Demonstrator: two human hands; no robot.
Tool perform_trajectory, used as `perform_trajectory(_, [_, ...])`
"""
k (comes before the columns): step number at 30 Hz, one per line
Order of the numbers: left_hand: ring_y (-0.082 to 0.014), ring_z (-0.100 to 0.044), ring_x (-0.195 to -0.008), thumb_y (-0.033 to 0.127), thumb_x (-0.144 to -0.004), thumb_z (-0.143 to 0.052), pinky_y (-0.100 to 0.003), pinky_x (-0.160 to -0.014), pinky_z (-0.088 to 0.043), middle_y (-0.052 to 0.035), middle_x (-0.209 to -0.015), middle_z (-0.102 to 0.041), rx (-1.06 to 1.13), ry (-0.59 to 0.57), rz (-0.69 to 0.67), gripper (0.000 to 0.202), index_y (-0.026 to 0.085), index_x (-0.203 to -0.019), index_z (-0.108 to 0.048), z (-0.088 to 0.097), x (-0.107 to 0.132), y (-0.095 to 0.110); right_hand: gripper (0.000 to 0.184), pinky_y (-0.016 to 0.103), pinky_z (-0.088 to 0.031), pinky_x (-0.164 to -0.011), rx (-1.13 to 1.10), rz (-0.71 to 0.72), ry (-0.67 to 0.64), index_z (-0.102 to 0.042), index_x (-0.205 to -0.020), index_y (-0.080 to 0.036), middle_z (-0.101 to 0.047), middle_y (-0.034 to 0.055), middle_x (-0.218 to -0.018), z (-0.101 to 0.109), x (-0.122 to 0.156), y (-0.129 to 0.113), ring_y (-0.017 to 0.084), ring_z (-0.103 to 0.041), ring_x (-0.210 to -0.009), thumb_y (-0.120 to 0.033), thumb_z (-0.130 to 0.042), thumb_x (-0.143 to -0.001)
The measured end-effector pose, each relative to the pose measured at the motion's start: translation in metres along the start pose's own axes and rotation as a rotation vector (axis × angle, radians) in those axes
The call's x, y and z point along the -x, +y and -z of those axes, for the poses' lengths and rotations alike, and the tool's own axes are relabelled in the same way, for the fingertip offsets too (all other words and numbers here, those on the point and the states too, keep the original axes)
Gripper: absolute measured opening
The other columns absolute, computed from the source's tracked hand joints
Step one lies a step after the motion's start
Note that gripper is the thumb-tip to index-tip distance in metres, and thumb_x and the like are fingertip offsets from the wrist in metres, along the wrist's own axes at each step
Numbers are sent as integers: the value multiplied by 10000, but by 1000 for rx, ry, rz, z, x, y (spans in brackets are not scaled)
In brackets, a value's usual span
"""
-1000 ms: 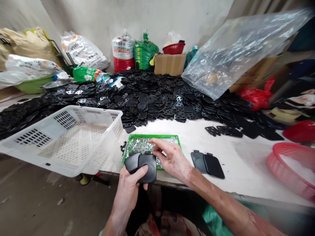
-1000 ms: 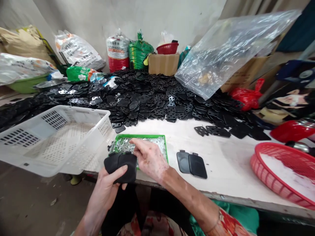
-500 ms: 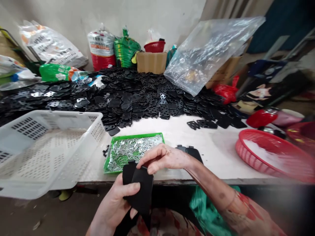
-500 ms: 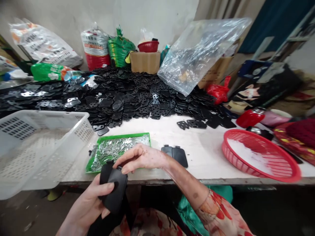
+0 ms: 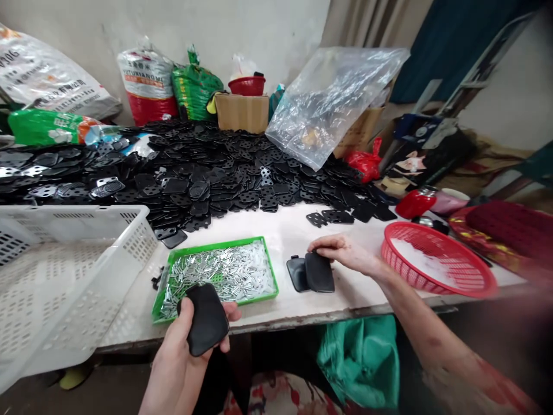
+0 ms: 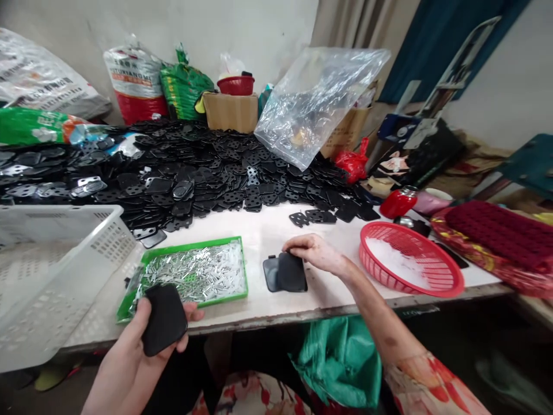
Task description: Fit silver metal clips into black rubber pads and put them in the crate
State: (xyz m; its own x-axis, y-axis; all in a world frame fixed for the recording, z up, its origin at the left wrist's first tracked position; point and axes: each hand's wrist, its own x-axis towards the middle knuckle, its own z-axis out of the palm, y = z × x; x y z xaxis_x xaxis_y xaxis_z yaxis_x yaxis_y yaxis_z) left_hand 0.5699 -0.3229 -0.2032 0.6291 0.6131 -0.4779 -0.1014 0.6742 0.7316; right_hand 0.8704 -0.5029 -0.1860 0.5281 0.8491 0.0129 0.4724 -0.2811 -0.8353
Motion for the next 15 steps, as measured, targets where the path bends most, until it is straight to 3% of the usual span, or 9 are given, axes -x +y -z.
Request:
perform_trajectory(3, [-192,-643,-698,437,-775,-725,-269,-527,-516,-109,-986,-714,10,64,-50,342,163,-979,-702,-2,-4,-1,240,348,-502,-789,128,-20,42,-759,-836,-201,-741,79,-862,15,6,27,236,-679,-846,-139,-529,-803])
perform_trajectory(8, [-183,-630,-640,341,-709,-799,-254,-435,-478,-41,-838,-676,-10,88,-103,268,168,-880,-686,-5,-4,-2,272,373,-493,-846,357,-68,51,-753,-874,-230,-742,80,-935,15,10,48,249,-681,-906,-106,-516,-822])
perform_trajectory(11, [-184,-617,-594,323,-703,-803,-260,-395,-456,-22,-756,-648,-9,77,-152,243,167,-834,-670,-3,-4,1,234,381,-490,-846,480,-58,72,-749,-888,-227,-728,103,-968,13,5,46,258,-669,-921,-128,-542,-843])
perform_trajectory(15, [-173,-626,-650,314,-738,-780,-260,-442,-482,-41,-887,-693,30,60,-174,256,194,-940,-680,4,-4,3,225,419,-480,-846,566,3,114,-751,-908,-189,-725,150,-992,-1,-9,21,291,-663,-923,-144,-534,-866])
